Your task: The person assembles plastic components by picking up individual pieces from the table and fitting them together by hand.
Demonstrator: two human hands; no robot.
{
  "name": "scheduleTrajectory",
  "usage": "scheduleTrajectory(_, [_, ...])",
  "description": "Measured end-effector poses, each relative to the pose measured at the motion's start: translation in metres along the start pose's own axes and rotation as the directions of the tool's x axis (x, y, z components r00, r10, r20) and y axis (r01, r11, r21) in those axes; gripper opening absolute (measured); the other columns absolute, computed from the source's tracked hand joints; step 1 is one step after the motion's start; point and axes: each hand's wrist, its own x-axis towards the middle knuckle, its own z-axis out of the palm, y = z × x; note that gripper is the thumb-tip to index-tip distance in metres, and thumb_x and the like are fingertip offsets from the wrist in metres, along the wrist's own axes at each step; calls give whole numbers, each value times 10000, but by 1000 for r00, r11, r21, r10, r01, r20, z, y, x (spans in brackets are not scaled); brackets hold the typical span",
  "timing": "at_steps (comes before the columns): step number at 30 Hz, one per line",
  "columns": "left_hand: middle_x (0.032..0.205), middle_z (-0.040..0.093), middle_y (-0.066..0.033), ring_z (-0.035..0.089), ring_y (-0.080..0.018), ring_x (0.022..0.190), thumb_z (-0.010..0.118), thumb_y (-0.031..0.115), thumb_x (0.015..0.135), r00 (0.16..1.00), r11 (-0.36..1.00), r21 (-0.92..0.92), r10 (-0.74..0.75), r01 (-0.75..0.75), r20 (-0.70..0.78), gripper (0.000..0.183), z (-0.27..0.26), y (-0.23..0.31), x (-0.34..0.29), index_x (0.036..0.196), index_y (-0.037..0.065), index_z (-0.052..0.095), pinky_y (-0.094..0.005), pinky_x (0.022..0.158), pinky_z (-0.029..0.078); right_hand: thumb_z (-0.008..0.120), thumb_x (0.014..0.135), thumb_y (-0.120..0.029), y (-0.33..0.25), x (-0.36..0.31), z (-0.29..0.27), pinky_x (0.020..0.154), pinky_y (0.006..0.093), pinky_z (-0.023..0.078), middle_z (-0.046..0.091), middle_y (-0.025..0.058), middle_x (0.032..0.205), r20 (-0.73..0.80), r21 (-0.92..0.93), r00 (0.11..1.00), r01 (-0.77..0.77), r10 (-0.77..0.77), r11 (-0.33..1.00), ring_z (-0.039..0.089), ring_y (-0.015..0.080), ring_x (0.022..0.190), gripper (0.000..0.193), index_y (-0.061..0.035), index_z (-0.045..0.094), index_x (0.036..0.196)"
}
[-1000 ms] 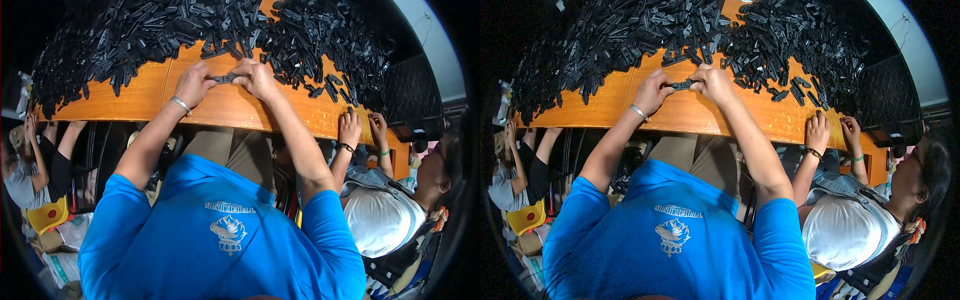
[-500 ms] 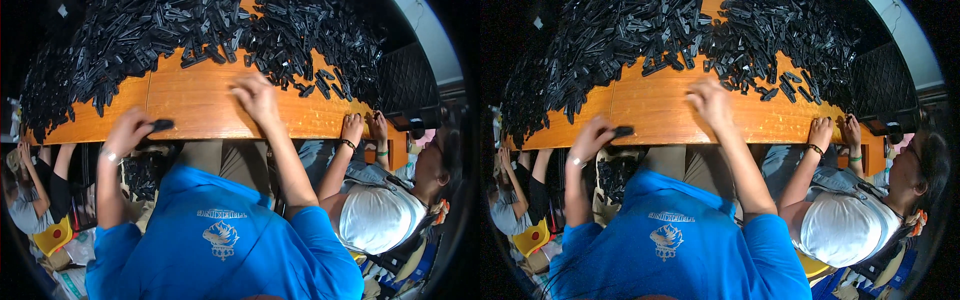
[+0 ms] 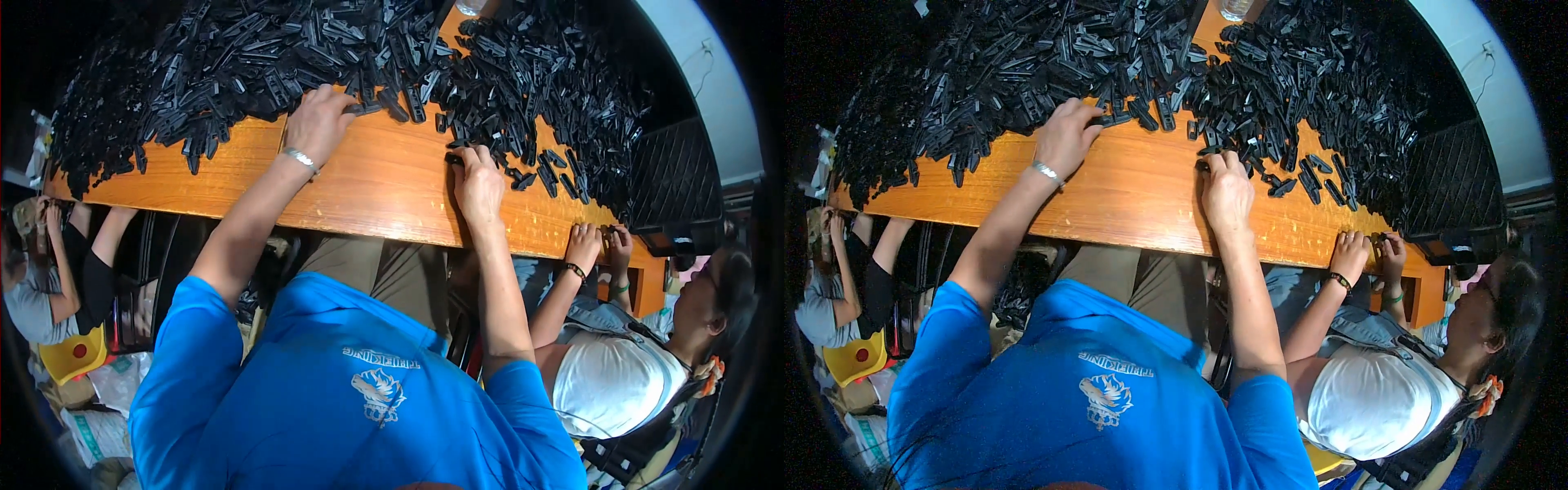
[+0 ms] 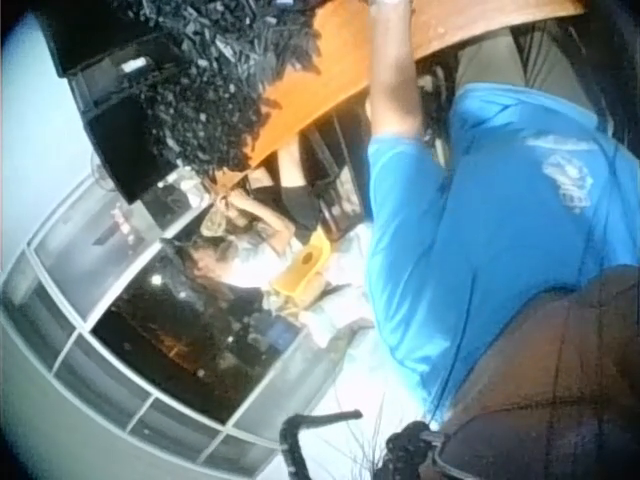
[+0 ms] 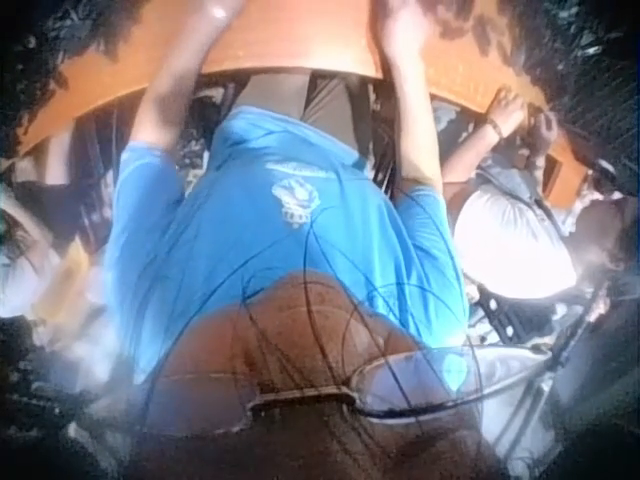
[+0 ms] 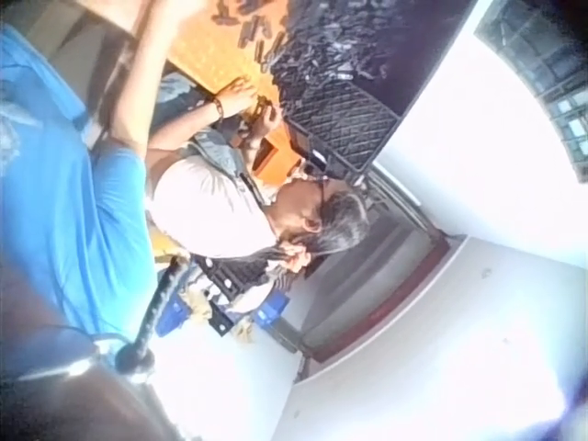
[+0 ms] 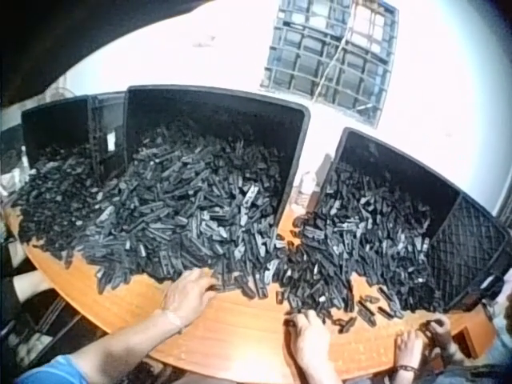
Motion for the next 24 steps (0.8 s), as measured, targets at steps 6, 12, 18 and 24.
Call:
scheduleTrajectory(6, [1044, 666, -99, 640, -342, 1087, 811, 127, 875, 999, 999, -21, -27, 28, 19, 181, 11, 9, -8, 1049, 108, 764, -462, 903, 564, 778, 851, -11, -26, -5, -1, 832, 447, 560, 683, 116, 1025, 2, 67, 994, 111, -111, 992, 664, 355, 1012, 236, -69, 713, 1071])
scheduleTrajectory(12, [1025, 681, -116, 643, -364, 1029, 812, 95, 871, 997, 993, -119, 29, -20, 75, 180, -3, 32, -51, 1034, 70, 740, -470, 841, 532, 766, 895, -32, -40, -7, 0, 803, 460, 561, 684, 134, 1030, -17, 181, 992, 126, -125, 975, 674, 379, 967, 183, -46, 698, 1065])
scheduleTrajectory(18, [1034, 670, -120, 619, -368, 1025, 803, 77, 873, 992, 986, -159, 76, -60, 97, 181, -15, 37, -77, 1043, 63, 740, -464, 860, 515, 722, 985, -105, -68, -11, -8, 822, 473, 580, 726, 192, 1076, 65, 347, 994, 65, -93, 936, 706, 419, 977, 174, -44, 725, 1147])
scheduleTrajectory(24, [1035, 663, -120, 614, -365, 1021, 795, 72, 878, 994, 977, -200, 86, -72, 62, 186, -17, 35, -85, 1054, 49, 742, -463, 868, 514, 720, 992, -125, -76, -17, 1, 831, 497, 596, 740, 249, 1099, 219, 322, 971, 23, -98, 947, 729, 446, 976, 197, -41, 734, 1169])
